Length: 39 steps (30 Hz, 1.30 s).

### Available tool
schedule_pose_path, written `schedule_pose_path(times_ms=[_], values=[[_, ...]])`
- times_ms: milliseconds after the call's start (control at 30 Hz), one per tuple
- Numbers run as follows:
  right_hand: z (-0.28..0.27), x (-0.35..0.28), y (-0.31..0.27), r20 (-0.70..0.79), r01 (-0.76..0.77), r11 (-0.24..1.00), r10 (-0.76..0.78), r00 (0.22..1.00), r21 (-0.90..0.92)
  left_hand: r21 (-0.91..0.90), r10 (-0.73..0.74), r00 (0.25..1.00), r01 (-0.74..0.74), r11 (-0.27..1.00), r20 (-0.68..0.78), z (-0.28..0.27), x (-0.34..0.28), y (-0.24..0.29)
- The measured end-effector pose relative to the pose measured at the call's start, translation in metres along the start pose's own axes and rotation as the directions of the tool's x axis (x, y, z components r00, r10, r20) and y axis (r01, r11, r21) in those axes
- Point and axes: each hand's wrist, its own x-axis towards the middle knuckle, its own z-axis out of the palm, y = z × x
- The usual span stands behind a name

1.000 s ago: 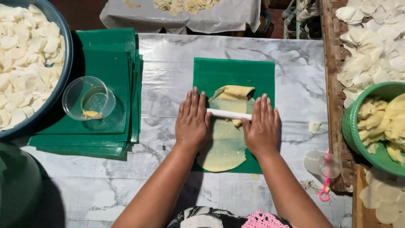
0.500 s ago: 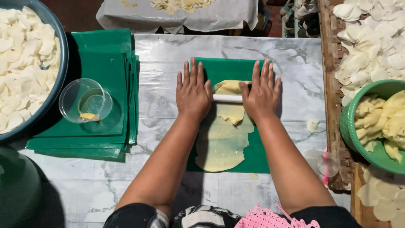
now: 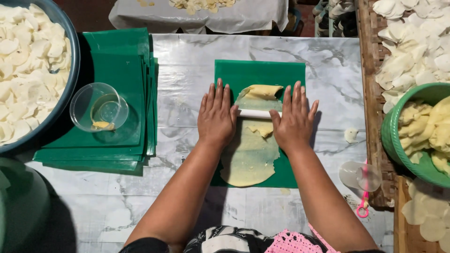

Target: Rolling out thin sheets of dough or pastry using a rolling pin on a workstation mat.

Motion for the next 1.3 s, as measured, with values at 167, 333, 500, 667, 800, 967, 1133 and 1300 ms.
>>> schedule_pose_path(times_ms=[167, 333, 500, 667, 800, 967, 1133, 1300], values=[[0.045, 0.019, 0.031, -0.319, 0.033, 0.994, -0.065, 0.945, -0.107, 0.008, -0.027, 0.999, 0.027, 1.0, 0.022, 0.007, 0.053, -0.006], [0.032, 0.046, 0.046, -0.337, 0.066, 0.987, -0.114, 0.935, -0.149, 0.016, -0.022, 1.0, 0.022, 1.0, 0.015, -0.021, 0.078, 0.011], [0.031, 0.083, 0.039, -0.35, 0.013, 0.975, -0.092, 0.932, -0.222, 0.012, -0.017, 0.999, 0.017, 1.0, 0.03, 0.007, 0.107, 0.0], [0.021, 0.073, 0.019, -0.193, 0.0, 0.997, -0.015, 0.981, -0.078, 0.033, -0.044, 0.998, 0.043, 0.999, 0.036, -0.008, 0.093, 0.007], [0.015, 0.058, 0.016, -0.068, -0.035, 0.998, 0.032, 0.997, -0.044, 0.051, -0.023, 1.0, 0.022, 0.998, 0.019, -0.009, 0.081, 0.009], [0.024, 0.092, 0.023, 0.154, -0.163, 0.986, 0.168, 0.974, -0.044, 0.035, -0.04, 0.999, 0.04, 0.999, 0.01, 0.008, 0.108, 0.001], [0.013, 0.06, 0.016, 0.148, -0.089, 0.995, 0.095, 0.984, -0.048, 0.042, -0.041, 0.999, 0.041, 0.998, -0.002, -0.001, 0.074, 0.006], [0.005, 0.01, 0.01, 0.06, 0.001, 1.0, 0.0, 0.998, -0.017, 0.046, 0.035, 0.998, -0.033, 0.998, -0.043, 0.001, 0.03, 0.004]])
